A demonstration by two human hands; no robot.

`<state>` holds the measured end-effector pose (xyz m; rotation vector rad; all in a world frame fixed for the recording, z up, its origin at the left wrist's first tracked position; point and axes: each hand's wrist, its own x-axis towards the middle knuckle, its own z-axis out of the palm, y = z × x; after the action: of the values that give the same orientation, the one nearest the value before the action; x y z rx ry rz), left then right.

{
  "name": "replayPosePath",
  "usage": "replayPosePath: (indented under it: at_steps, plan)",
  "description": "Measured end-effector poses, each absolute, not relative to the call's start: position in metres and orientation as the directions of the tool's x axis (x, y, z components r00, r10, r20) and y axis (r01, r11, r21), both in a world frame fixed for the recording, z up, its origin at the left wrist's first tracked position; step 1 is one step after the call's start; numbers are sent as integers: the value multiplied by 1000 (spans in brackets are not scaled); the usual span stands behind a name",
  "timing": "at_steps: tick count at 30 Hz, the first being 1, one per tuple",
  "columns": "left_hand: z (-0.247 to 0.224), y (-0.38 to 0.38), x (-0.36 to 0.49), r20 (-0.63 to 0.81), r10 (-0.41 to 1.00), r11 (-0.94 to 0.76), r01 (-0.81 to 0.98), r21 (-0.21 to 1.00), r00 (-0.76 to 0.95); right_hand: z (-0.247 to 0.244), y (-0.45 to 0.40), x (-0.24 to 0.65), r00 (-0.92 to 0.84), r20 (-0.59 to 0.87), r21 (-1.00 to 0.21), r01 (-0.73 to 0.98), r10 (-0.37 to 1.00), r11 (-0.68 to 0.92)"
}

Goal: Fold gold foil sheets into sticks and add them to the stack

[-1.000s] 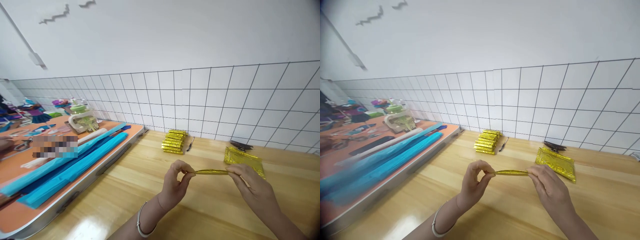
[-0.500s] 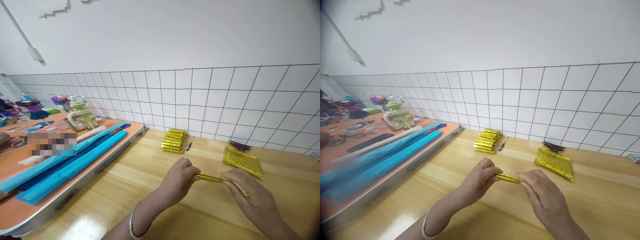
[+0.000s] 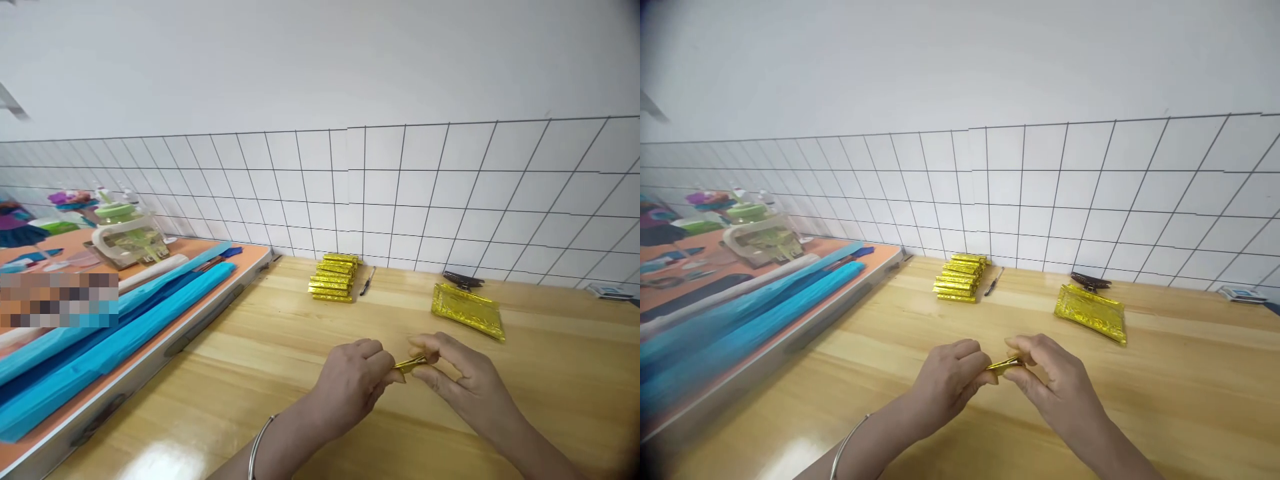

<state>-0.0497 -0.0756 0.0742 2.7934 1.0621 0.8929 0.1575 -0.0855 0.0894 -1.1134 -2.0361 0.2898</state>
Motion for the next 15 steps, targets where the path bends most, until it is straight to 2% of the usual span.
replayPosePath:
  at_steps: [5, 9, 13, 15]
  plan:
    - [66, -73, -49, 523, 624, -770, 571, 284, 581, 91, -87, 154, -332, 513, -560, 569, 792, 602]
    - [58, -69, -48, 513, 643, -762, 542, 355, 568, 90, -87, 153, -330, 593, -493, 572, 734, 656]
    - [51, -66, -47, 484, 652, -757, 532, 378, 583, 89, -85, 154, -392, 543, -458, 603, 742, 654]
    - [50, -66, -47, 482, 652, -757, 527, 385, 585, 86, -85, 153, -406, 565, -407, 620, 718, 671]
